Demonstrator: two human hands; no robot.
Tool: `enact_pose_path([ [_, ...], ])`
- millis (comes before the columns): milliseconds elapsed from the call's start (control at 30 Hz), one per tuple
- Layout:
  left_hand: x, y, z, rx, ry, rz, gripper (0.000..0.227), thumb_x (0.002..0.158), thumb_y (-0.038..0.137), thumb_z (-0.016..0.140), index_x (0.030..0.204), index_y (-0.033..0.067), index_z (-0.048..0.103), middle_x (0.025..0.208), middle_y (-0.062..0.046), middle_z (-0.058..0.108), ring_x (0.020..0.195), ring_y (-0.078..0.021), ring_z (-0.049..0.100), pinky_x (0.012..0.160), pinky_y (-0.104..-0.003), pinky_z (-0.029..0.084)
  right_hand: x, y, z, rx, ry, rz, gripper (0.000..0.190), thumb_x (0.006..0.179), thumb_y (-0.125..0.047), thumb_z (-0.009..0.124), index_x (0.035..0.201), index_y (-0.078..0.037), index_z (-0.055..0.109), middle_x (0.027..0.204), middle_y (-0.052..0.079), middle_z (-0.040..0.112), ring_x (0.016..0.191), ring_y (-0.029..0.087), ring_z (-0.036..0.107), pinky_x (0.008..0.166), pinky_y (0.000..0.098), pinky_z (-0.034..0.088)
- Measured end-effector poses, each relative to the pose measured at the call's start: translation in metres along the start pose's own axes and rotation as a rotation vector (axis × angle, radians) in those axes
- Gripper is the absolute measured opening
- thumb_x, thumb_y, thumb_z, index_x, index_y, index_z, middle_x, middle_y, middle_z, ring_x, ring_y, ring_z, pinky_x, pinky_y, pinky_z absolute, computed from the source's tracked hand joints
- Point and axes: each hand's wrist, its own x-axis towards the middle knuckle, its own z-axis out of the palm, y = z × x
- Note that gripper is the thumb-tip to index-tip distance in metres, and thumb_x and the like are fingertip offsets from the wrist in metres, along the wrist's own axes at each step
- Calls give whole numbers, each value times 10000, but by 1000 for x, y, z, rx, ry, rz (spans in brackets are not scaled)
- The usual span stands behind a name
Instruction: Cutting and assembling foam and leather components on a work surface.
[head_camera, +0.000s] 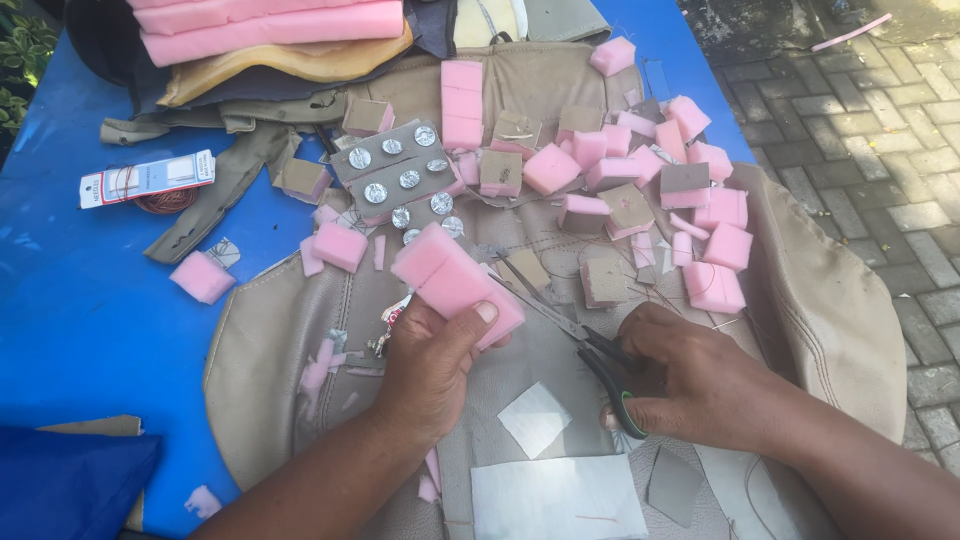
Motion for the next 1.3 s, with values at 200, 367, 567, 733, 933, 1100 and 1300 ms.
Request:
enact_pose_path([
  [200, 2, -1, -2, -36, -57, 60, 439, 824, 116, 743, 1243, 42, 636, 1076, -94, 714, 985, -236, 684, 721, -416, 600, 3, 7, 4, -89, 37, 55, 510, 657, -487, 905, 841, -188, 534, 898, -67, 544, 722, 157, 506, 653, 352, 452],
  [367, 3, 4, -2, -42, -43, 56, 447, 812, 89, 745, 1244, 52, 638, 1071, -85, 715, 1004, -242, 685, 721, -443, 616, 6, 8, 5, -27, 30, -20, 534, 667, -482, 926, 801, -166, 517, 878, -50, 553, 736, 157, 504, 672, 325, 455],
  [567, 2, 3, -4, -68, -77, 54, 443, 822, 98, 752, 1250, 76, 639, 1104, -72, 716, 1034, -238, 689, 779, -460, 622, 4, 7, 4, 11, 18, -65, 530, 679, -458, 934, 802, -161, 512, 861, -38, 535, 725, 156, 484, 661, 316, 446],
  [733, 2, 1, -5, -106, -122, 95, 401, 845, 73, 757, 1228, 46, 643, 1088, -78, 717, 1058, -204, 673, 927, -429, 586, 5, 9, 4, 32, -8, -59, 459, 683, -398, 895, 806, -160, 522, 864, -32, 527, 729, 155, 468, 667, 322, 437],
  [933, 5, -3, -9, -153, -139, 102, 421, 849, 49, 763, 1255, 52, 651, 1111, -81, 730, 1069, -205, 680, 950, -440, 589, 4, 6, 2, 42, -29, -19, 556, 681, -553, 918, 838, -167, 549, 866, -40, 535, 736, 140, 485, 653, 299, 448],
  [1100, 0, 3, -5, -124, -167, 107, 388, 858, 79, 763, 1228, 51, 652, 1080, -76, 725, 1040, -210, 685, 907, -421, 603, 2, 1, 0, 79, -58, -98, 483, 716, -419, 877, 835, -142, 499, 891, -22, 521, 768, 161, 472, 707, 308, 441],
  [1300, 0, 0, -8, -145, -252, 146, 379, 891, 61, 754, 1253, 47, 646, 1108, -76, 727, 1074, -208, 684, 967, -396, 574, 0, -2, 0, 60, -96, -29, 523, 693, -484, 892, 848, -149, 523, 893, -28, 506, 760, 156, 481, 704, 316, 450],
])
